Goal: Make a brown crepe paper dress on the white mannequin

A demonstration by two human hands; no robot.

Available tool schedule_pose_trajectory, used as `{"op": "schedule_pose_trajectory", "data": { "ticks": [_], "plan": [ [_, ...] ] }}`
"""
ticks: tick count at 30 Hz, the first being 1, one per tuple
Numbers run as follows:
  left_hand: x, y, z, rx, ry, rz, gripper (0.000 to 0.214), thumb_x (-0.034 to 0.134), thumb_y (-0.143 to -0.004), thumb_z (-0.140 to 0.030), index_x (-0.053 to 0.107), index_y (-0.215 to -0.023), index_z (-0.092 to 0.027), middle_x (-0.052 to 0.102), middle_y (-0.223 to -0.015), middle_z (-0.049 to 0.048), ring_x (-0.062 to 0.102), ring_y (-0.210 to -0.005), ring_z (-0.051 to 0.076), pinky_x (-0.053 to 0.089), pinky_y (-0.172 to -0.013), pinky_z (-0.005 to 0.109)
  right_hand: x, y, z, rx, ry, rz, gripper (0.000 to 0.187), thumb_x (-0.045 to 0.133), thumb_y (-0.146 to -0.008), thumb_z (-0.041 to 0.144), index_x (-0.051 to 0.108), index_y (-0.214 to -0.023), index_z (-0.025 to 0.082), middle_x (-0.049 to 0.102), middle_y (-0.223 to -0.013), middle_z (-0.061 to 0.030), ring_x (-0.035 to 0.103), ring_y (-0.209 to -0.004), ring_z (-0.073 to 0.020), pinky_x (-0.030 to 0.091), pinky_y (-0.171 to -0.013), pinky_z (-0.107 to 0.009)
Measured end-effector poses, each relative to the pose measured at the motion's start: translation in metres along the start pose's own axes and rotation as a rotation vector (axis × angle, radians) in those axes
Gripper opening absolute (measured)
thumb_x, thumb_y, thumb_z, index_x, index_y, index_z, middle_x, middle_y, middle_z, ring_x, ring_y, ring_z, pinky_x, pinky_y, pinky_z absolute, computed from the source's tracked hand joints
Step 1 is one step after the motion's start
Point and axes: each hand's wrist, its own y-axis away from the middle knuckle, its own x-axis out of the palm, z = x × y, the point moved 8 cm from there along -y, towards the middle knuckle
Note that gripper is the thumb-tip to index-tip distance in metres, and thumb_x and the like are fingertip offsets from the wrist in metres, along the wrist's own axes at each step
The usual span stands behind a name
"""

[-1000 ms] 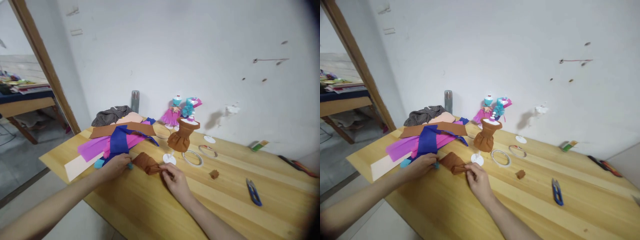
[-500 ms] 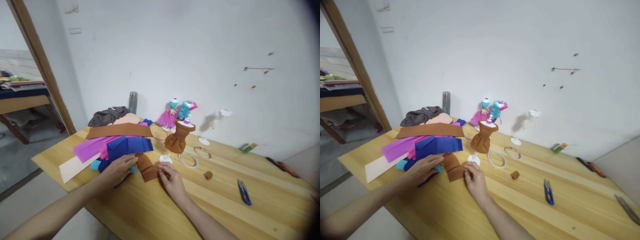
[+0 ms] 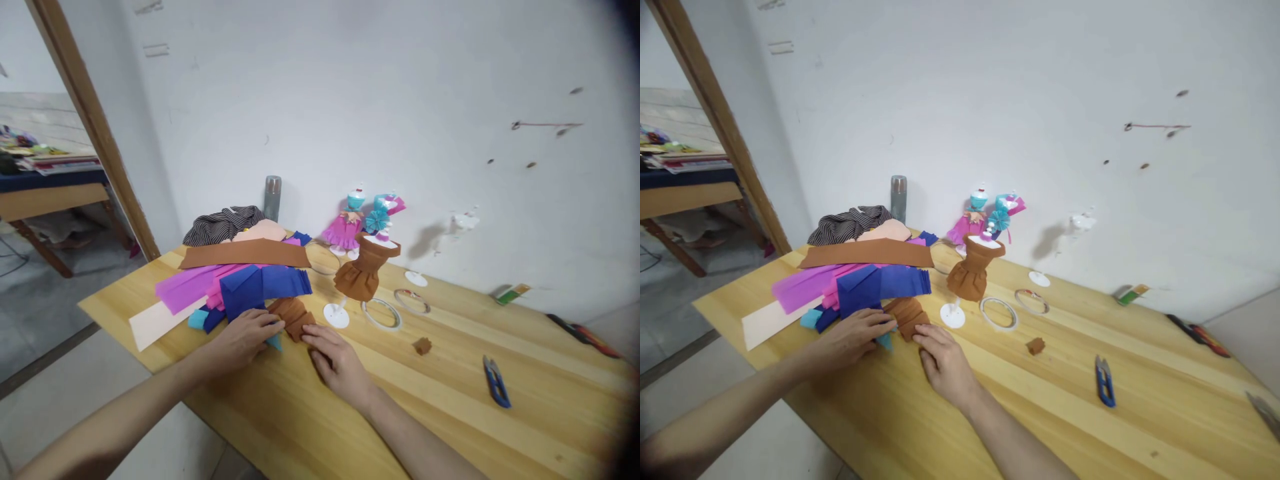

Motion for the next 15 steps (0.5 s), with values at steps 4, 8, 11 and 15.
{"op": "schedule_pose_trajectory", "data": {
  "ticks": [4,8,11,15],
  "plan": [
    [-0.008,0.008,0.0,-0.058,0.144,-0.023,0.071,0.059,-0.079,-0.015,0.033,-0.143,-0.026,0.046,-0.144,0.0097,0.039,-0.134,0.025,0.035,-0.109,0.045,-0.006,0.001,-0.001,0.016,-0.023,-0.074,0.032,0.048,-0.085,0.007,0.064,-0.11,0.018,0.065,-0.117,-0.0145,0.061,-0.11,-0.022,0.055,-0.09,-0.039],
    [-0.037,0.026,0.015,-0.113,0.197,-0.241,0.024,0.05,-0.087,-0.023,0.066,-0.105,-0.022,0.051,-0.139,0.0101,0.054,-0.122,0.022,0.047,-0.098,0.036,-0.015,-0.001,0.004,0.007,-0.067,-0.157,0.034,0.045,-0.085,0.004,0.062,-0.111,0.02,0.067,-0.108,-0.0124,0.064,-0.103,-0.019,0.057,-0.085,-0.034],
    [-0.065,0.06,0.047,-0.275,0.112,-0.473,0.025,0.052,-0.087,-0.037,0.068,-0.075,-0.021,0.067,-0.119,0.0084,0.061,-0.11,0.024,0.048,-0.095,0.036,-0.019,-0.002,0.006,-0.003,-0.082,-0.185,0.034,0.045,-0.085,0.004,0.062,-0.109,0.02,0.066,-0.105,-0.012,0.065,-0.099,-0.018,0.058,-0.081,-0.032],
    [-0.079,0.118,0.109,-0.621,-0.033,-0.498,0.041,0.039,-0.088,-0.047,0.072,-0.089,-0.022,0.069,-0.115,0.0056,0.062,-0.108,0.026,0.048,-0.094,0.038,-0.017,-0.002,0.008,-0.018,-0.086,-0.165,0.034,0.045,-0.085,0.004,0.062,-0.11,0.02,0.065,-0.107,-0.0125,0.064,-0.099,-0.0182,0.058,-0.081,-0.031]
  ]
}}
